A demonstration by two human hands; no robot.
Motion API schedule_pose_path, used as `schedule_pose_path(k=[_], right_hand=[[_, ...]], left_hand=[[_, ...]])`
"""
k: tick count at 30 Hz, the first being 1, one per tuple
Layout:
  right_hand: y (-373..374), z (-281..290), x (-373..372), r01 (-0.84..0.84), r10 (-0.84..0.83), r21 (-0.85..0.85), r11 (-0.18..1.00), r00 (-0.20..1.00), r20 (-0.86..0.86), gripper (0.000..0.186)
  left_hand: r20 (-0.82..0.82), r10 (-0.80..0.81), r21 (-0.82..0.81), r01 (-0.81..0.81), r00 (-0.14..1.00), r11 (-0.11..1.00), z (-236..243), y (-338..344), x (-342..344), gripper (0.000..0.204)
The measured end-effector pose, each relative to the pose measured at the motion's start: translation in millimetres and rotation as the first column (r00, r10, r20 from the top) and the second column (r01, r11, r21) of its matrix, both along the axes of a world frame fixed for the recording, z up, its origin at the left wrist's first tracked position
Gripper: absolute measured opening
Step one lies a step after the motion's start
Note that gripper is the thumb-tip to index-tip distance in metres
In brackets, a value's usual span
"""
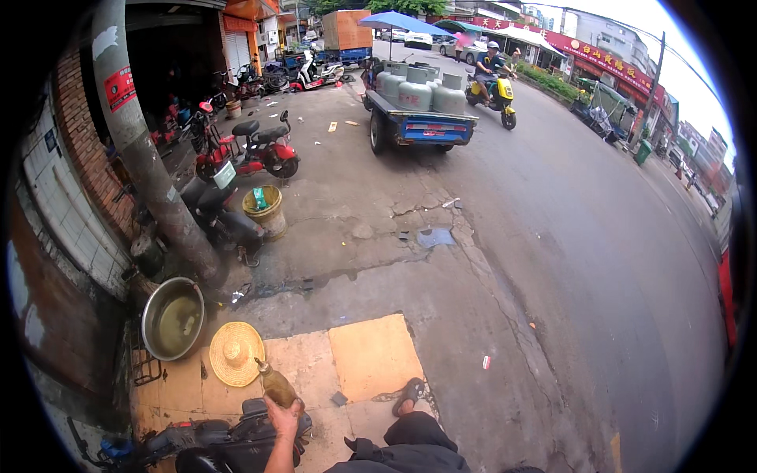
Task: The person uses a wrench and an impact driver to loosen and remove bolts from a vehicle's rear leaf spring suspension, handles small metal components by hand, and retrieves a plastic bottle from a workshop area.
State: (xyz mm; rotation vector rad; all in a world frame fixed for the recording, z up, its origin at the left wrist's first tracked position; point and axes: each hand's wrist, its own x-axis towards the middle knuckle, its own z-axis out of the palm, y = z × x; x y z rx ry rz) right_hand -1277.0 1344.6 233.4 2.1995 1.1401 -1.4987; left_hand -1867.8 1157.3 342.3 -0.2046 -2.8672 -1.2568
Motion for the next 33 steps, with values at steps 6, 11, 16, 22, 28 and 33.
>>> schedule_pose_path(k=[6, 11, 16, 22, 28, 33], right_hand=[[168, -31, -140, -0.14, 0.144, -0.124, 0.982, 0.989, 0.02, 0.03], [467, -3, -377, -0.423, 0.399, 0.309, 0.852, 0.906, 0.14, 0.029], [696, 120, -689, -0.198, 0.583, 0.743, 0.639, 0.755, -0.3, 0.044], [756, 152, -872, -0.161, 0.744, 0.824, 0.543, 0.548, -0.383, 0.045], [742, -28, -794, -0.453, 0.483, 0.175, 0.874, 0.848, -0.218, 0.025], [783, -18, -878, -0.5, 0.509, -0.14, 0.854, 0.861, 0.027, 0.03]], left_hand=[[0.038, 0.226, -0.118, -0.22, 0.973, 0.968, -60, 76, -77, 0.092], [0.113, 0.466, -0.224, -0.434, 0.878, 0.872, -68, 74, -84, 0.066], [0.211, 0.544, -0.204, -0.508, 0.812, 0.837, -53, 179, -166, 0.051], [0.139, 0.368, -0.116, -0.354, 0.919, 0.928, -67, 358, -394, 0.059], [0.124, 0.144, 0.109, -0.158, 0.982, 0.981, 20, 543, -644, 0.077], [0.105, 0.169, 0.246, -0.19, 0.98, 0.951, 11, 654, -795, 0.079]])
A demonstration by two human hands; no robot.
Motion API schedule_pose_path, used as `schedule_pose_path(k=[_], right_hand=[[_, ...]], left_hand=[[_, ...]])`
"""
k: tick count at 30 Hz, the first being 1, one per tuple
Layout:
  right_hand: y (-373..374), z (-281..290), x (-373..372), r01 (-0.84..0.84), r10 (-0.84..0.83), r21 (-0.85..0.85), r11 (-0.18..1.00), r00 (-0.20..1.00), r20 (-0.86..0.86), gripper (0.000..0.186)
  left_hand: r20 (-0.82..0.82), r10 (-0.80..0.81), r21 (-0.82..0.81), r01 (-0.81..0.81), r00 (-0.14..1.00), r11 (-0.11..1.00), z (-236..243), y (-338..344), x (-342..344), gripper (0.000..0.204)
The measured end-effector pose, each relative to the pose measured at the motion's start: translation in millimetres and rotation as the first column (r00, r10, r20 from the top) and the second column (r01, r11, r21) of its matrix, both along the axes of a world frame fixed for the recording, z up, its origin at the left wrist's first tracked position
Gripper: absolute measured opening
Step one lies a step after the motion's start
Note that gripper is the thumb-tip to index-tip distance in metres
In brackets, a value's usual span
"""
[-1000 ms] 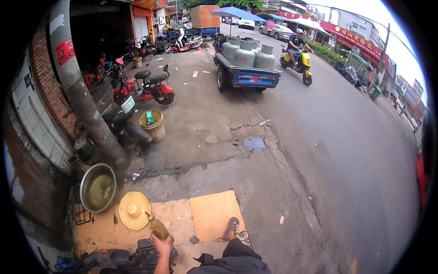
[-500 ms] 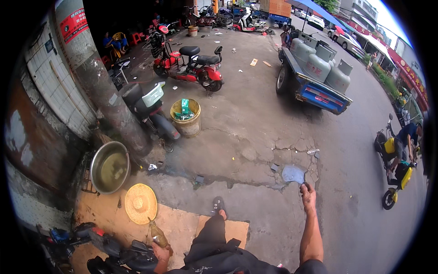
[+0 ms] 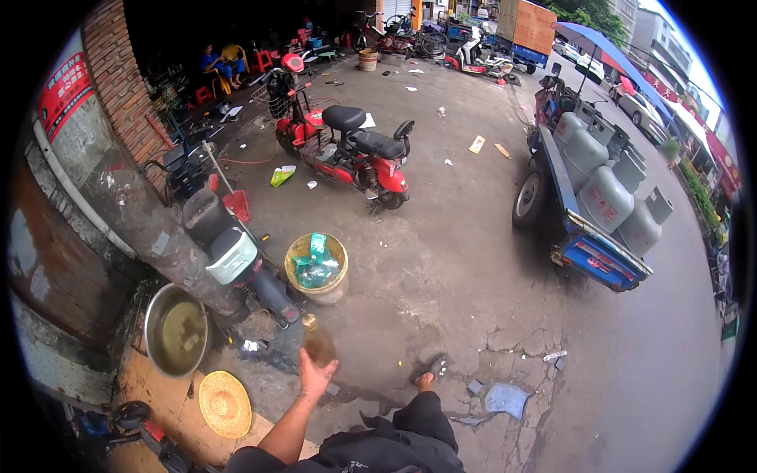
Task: The person uses a wrench and an impact driver to loosen and remove bolts from a vehicle's rear leaf spring suspension, handles small metal components by hand, and retrieves a plastic bottle from a workshop area.
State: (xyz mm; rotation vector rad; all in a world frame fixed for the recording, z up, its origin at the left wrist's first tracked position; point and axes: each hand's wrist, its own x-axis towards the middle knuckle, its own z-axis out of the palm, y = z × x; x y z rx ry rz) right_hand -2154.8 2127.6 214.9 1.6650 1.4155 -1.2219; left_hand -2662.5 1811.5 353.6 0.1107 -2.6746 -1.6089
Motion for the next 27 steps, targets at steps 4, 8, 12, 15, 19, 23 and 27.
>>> schedule_pose_path(k=[4, 8, 12, 15, 19, 23, 27], right_hand=[[125, -11, -127, -0.05, 0.05, 0.067, 0.996, 0.999, 0.009, 0.034], [321, 4, -356, -0.296, 0.341, 0.397, 0.869, 0.939, -0.046, 0.039], [476, 140, -693, 0.002, 0.482, 0.724, 0.69, 0.745, -0.461, 0.041], [536, 211, -871, 0.091, 0.536, 0.675, 0.732, 0.534, -0.654, 0.048], [538, 267, -990, -0.039, 0.611, 0.659, 0.751, 0.42, -0.671, 0.049], [569, 169, -968, -0.304, 0.593, 0.584, 0.753, 0.699, -0.4, 0.049], [540, 34, -865, -0.041, 0.107, 0.451, 0.891, 0.987, -0.121, 0.041]], left_hand=[[-0.032, 0.141, -0.013, -0.141, 0.99, 0.99, 2, 72, -64, 0.08], [0.014, 0.213, 0.037, -0.214, 0.977, 0.976, -10, 141, -143, 0.084], [0.01, 0.171, 0.112, -0.171, 0.985, 0.979, 13, 225, -246, 0.089], [-0.05, 0.054, 0.1, -0.049, 0.997, 0.994, -19, 283, -349, 0.094], [-0.064, -0.117, 0.109, 0.123, 0.991, 0.986, 3, 385, -501, 0.095], [0.025, -0.334, 0.336, 0.306, 0.942, 0.891, 70, 506, -617, 0.096], [-0.096, -0.405, 0.252, 0.416, 0.909, 0.874, 83, 584, -740, 0.097]])
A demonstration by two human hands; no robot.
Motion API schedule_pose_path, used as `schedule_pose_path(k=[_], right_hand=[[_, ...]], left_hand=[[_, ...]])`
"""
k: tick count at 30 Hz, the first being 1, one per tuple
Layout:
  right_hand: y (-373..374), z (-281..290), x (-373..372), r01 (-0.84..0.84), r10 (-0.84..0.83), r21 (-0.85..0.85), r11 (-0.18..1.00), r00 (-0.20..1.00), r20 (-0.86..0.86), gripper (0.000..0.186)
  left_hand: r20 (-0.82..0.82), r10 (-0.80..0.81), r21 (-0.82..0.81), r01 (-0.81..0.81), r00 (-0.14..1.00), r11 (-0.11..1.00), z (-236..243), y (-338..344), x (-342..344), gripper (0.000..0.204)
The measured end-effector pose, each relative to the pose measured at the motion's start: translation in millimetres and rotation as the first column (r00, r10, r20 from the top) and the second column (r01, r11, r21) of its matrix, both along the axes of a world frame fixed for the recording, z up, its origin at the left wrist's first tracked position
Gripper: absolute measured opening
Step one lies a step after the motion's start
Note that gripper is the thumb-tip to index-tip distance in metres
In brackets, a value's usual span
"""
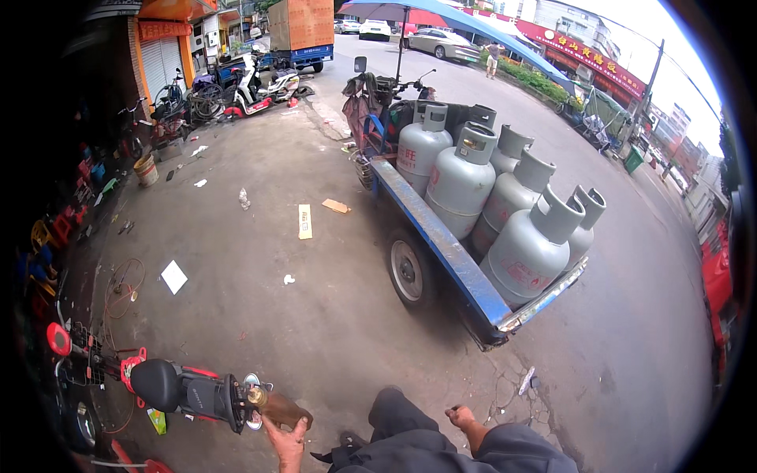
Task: The person uses a wrench and an impact driver to loosen and remove bolts from a vehicle's rear leaf spring suspension, handles small metal components by hand, and retrieves a plastic bottle from a workshop area.
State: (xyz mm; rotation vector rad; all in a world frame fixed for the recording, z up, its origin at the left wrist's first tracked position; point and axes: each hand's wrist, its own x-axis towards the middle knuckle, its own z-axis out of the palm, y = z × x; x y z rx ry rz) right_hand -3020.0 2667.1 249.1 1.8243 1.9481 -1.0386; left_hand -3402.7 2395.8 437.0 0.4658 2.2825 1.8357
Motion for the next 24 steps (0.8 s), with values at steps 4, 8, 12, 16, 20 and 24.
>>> schedule_pose_path(k=[4, 8, 12, 16, 20, 24], right_hand=[[-6, -18, 52, 0.358, -0.255, -0.255, 0.898, 0.897, 0.361, 0.033], [88, -24, -68, 0.325, -0.257, -0.323, 0.889, 0.938, 0.234, 0.028], [272, -31, -271, 0.033, -0.049, -0.192, 0.981, 0.996, -0.08, 0.023], [556, -1, -546, -0.342, 0.503, 0.413, 0.844, 0.771, -0.39, 0.033], [571, 137, -869, -0.312, 0.624, 0.556, 0.77, 0.546, -0.559, 0.035], [463, 220, -1027, -0.405, 0.539, 0.381, 0.831, 0.419, -0.731, 0.038]], left_hand=[[-0.078, 0.054, -0.288, -0.075, 0.995, 0.955, -5, 77, -107, 0.101], [-0.005, 0.197, -0.283, -0.191, 0.98, 0.94, -43, 155, -207, 0.094], [0.102, 0.353, -0.223, -0.325, 0.93, 0.919, -32, 193, -276, 0.084], [-0.066, 0.378, -0.257, -0.382, 0.923, 0.888, -14, 219, -356, 0.077], [-0.014, 0.528, -0.375, -0.494, 0.849, 0.785, -19, 190, -436, 0.078], [0.027, 0.592, -0.285, -0.561, 0.806, 0.777, -24, 174, -534, 0.077]])
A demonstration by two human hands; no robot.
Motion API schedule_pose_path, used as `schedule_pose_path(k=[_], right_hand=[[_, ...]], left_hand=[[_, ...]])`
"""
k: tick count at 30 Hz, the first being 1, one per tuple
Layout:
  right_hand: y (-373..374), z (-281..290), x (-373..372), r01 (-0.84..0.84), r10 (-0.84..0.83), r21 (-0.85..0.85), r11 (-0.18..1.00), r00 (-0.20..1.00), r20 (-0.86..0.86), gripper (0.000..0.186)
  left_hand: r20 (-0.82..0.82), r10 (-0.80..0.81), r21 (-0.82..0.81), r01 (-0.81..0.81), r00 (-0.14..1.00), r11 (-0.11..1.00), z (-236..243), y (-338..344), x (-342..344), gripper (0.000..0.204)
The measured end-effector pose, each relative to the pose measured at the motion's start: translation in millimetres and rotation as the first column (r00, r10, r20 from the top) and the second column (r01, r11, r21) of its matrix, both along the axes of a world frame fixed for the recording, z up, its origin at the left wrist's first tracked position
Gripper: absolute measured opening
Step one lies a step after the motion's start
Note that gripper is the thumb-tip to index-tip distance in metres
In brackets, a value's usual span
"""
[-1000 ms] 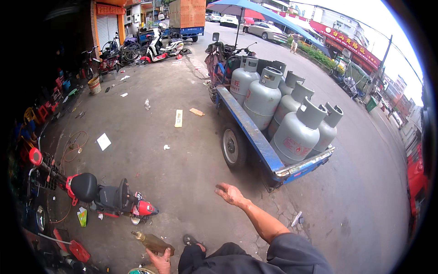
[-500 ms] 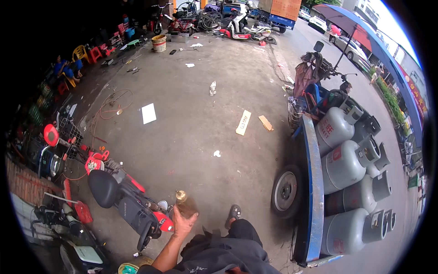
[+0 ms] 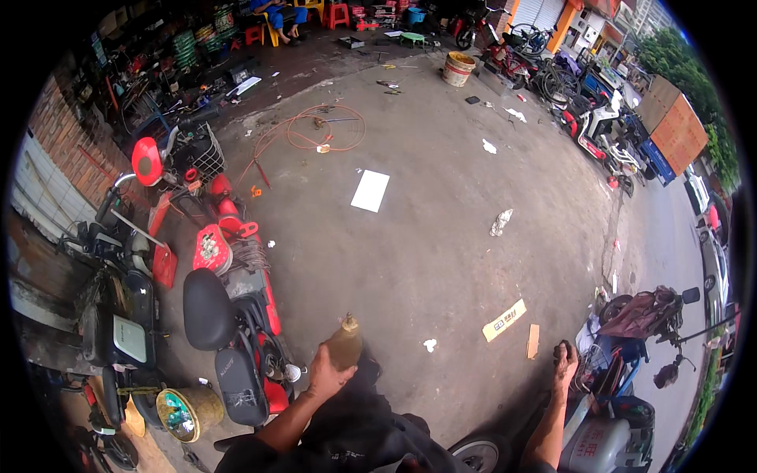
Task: The person uses a wrench and an impact driver to loosen and remove bolts from a vehicle's rear leaf spring suspension, handles small metal components by hand, and retrieves a plastic bottle from a workshop area.
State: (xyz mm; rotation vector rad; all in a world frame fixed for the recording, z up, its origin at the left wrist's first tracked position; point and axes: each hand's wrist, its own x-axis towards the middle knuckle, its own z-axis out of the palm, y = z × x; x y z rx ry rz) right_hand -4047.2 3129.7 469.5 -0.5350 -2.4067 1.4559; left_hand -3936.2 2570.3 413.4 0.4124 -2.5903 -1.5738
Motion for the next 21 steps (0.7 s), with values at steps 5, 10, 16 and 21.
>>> schedule_pose_path(k=[5, 10, 16, 21], right_hand=[[-60, -132, -32, -0.346, 0.298, 0.051, 0.937, 0.865, 0.403, 0.026], [-147, -146, -68, -0.369, 0.216, -0.02, 0.929, 0.498, 0.84, 0.026], [-134, -227, -329, -0.436, 0.123, 0.06, 0.898, 0.381, 0.916, 0.027], [-210, -179, -749, -0.712, 0.528, 0.333, 0.619, 0.69, 0.495, 0.032]], left_hand=[[0.076, 0.052, -0.043, -0.049, 0.996, 0.998, 43, -27, -156, 0.072], [-0.052, 0.163, -0.066, -0.167, 0.985, 0.984, 46, -60, -304, 0.07], [-0.12, 0.493, 0.132, -0.478, 0.862, 0.868, 34, -100, -460, 0.064], [-0.096, 0.697, 0.435, -0.6, 0.711, 0.672, 74, -137, -570, 0.06]])
